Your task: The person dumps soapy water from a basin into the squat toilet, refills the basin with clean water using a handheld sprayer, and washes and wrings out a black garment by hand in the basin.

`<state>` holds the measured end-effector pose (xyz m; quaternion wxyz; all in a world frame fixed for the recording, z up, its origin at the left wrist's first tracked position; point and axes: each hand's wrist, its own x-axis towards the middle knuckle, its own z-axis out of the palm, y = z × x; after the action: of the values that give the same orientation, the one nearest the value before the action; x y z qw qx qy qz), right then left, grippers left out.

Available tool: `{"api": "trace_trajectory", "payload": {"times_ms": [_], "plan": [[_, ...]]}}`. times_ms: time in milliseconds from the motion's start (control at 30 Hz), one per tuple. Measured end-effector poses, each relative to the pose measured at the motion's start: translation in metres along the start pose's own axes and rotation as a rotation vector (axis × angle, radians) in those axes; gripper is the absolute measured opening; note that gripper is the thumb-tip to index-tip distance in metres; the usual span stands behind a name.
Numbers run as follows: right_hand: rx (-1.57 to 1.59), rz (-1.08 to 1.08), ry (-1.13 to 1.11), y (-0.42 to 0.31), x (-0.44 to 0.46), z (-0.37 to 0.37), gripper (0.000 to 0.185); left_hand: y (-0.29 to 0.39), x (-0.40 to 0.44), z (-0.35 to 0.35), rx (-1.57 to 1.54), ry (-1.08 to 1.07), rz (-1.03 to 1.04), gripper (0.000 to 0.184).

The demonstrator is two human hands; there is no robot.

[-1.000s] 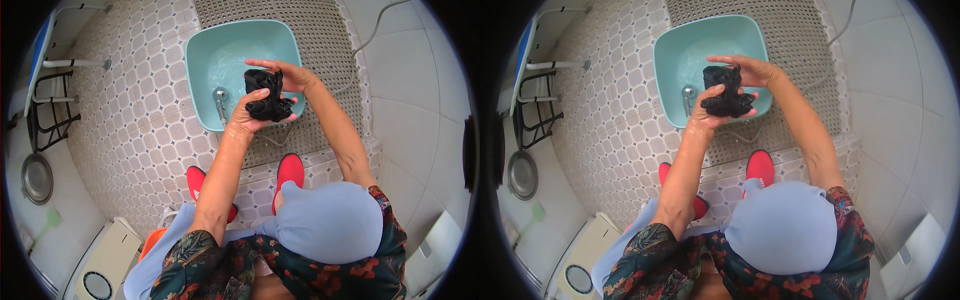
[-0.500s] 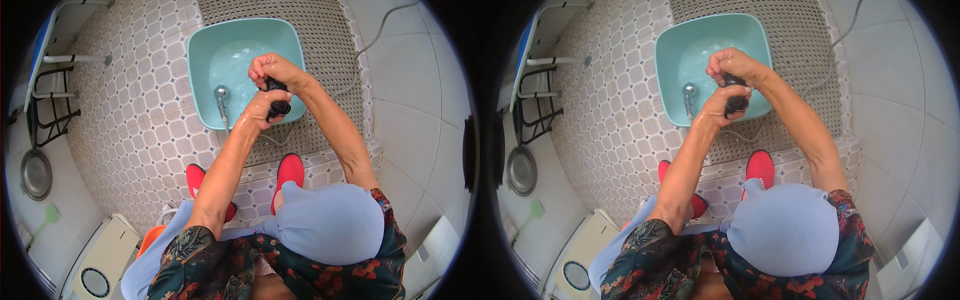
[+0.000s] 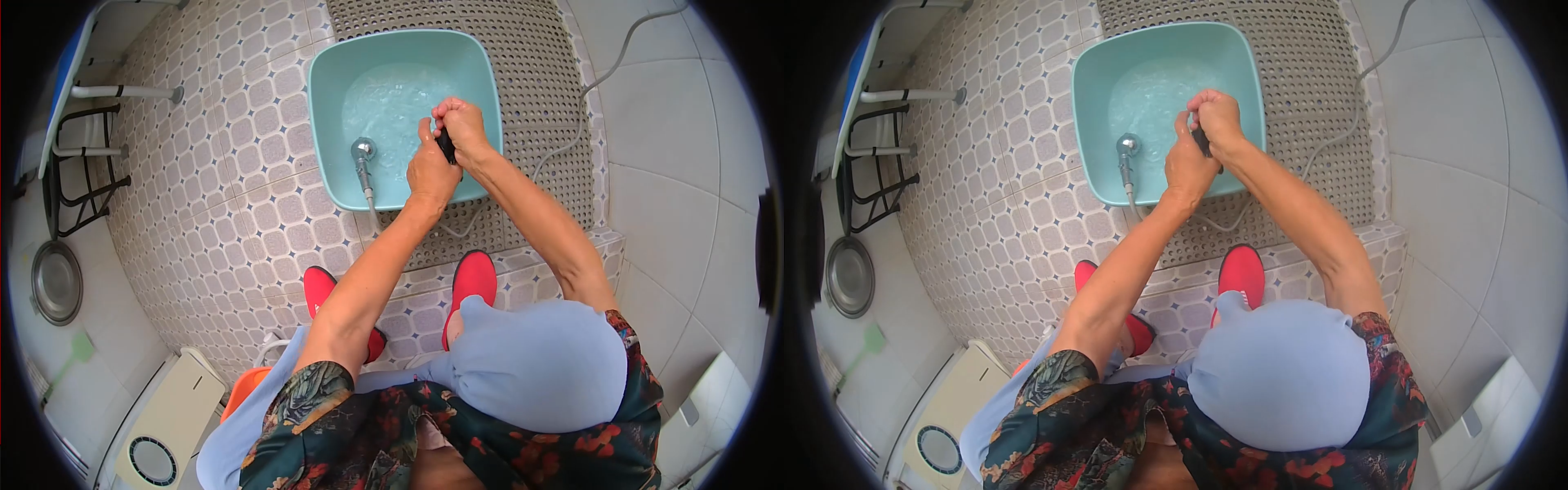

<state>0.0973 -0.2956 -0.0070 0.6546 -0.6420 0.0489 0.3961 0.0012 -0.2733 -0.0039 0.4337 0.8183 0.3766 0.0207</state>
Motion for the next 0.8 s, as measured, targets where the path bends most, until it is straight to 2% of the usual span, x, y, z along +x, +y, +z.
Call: {"api": "trace_trajectory", "payload": {"times_ms": [100,167,200,267,300,367,400,500,533,633,667,733,767,800], "plan": [[-0.173,0.004,-0.103,0.001,-0.008,-0.012,0.018,-0.015,0.001,0.007,-0.139,0.001,-0.128,0.084],[-0.198,0.056,-0.130,-0.007,-0.017,-0.016,0.035,-0.028,0.010,0.006,-0.424,-0.029,-0.186,0.084],[-0.199,0.057,-0.131,-0.009,-0.021,-0.019,0.035,-0.035,0.011,0.007,-0.424,-0.029,-0.188,0.084],[-0.292,0.125,-0.164,-0.012,-0.025,-0.027,0.045,-0.025,0.012,-0.017,-0.698,-0.357,-0.237,0.084],[-0.292,0.125,-0.164,-0.011,-0.022,-0.033,0.045,-0.020,0.011,-0.029,-0.698,-0.357,-0.237,0.084],[-0.390,0.033,-0.227,-0.007,-0.011,-0.044,0.041,-0.012,0.009,-0.048,-0.839,-0.537,-0.395,0.074],[-0.389,0.034,-0.225,-0.008,-0.007,-0.049,0.041,-0.012,0.010,-0.053,-0.837,-0.539,-0.395,0.074],[-0.127,-0.014,-0.166,-0.017,-0.003,-0.050,0.041,-0.020,0.017,-0.064,-0.950,-0.420,-0.484,0.055],[-0.126,-0.015,-0.166,-0.022,-0.003,-0.051,0.041,-0.023,0.020,-0.068,-0.949,-0.420,-0.483,0.055],[-0.067,-0.074,-0.191,-0.039,-0.003,-0.055,0.046,-0.031,0.028,-0.078,-0.995,-0.162,-0.453,0.041],[-0.068,-0.074,-0.190,-0.044,-0.004,-0.055,0.046,-0.032,0.031,-0.083,-0.995,-0.164,-0.454,0.041],[-0.005,-0.213,-0.131,-0.052,-0.008,-0.049,0.046,-0.034,0.037,-0.089,-1.005,0.040,-0.397,0.035],[0.018,-0.292,-0.094,-0.056,-0.012,-0.045,0.044,-0.029,0.038,-0.092,-1.130,0.137,-0.317,0.027],[0.018,-0.291,-0.093,-0.059,-0.011,-0.045,0.044,-0.033,0.044,-0.097,-1.205,0.175,-0.253,0.031]]}}
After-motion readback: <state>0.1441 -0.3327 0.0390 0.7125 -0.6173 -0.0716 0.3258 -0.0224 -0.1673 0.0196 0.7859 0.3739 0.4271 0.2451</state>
